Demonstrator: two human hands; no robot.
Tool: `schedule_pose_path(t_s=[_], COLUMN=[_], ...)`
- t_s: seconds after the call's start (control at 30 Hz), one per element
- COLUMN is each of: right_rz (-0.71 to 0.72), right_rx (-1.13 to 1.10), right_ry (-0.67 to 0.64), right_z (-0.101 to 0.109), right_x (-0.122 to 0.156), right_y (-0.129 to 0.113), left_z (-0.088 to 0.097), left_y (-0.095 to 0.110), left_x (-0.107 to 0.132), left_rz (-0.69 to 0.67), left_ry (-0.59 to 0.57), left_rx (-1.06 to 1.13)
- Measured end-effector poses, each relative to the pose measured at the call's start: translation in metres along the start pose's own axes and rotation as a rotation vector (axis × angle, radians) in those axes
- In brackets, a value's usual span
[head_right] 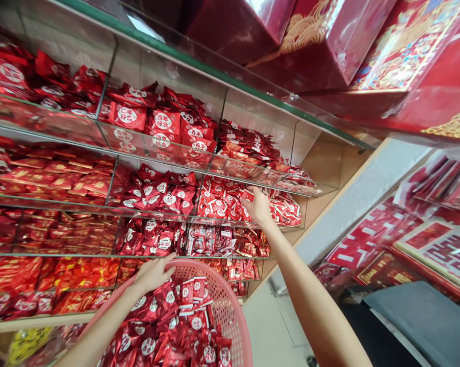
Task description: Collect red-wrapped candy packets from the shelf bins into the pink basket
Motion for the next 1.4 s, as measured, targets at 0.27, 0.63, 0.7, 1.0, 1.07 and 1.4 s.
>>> schedule_pose_path(t_s=[0.27,0.63,0.7,1.0,1.07,1.4], right_rz=[0.041,-0.263,-0.155,0.153,0.149,-0.002], right_rx=[-0.568,-0.643,-0.515,-0.084,-0.075,-0.246], right_ry=[-0.161,-0.798,-0.850,-1.102,-1.085,-0.840], right_z=[-0.001,-0.081,-0.078,-0.104,-0.113,-0.091], right_x=[0.104,0.239,0.244,0.242,0.243,0.221], right_y=[-0.037,0.033,0.035,0.016,0.014,0.033], left_z=[0.000,-0.001,-0.001,-0.005,-0.005,-0.003], left_y=[0.002,0.003,0.003,0.002,0.001,0.002], left_x=[-0.003,-0.002,-0.002,-0.002,-0.002,-0.002], left_rz=[0.038,0.054,0.044,0.021,0.020,0.030], left_ry=[-0.048,-0.052,-0.048,-0.028,-0.027,-0.041], left_rx=[-0.001,0.020,0.006,-0.026,-0.018,0.006])
Point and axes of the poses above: each hand's wrist, its own x-axis away from the middle knuckle, its own z-axis out of the back of the hand, y = z × x, the point moved 1 cm from there along -x, towards the middle knuckle, and after that the axes turned 8 degrees about -z, right-handed, at the moved point
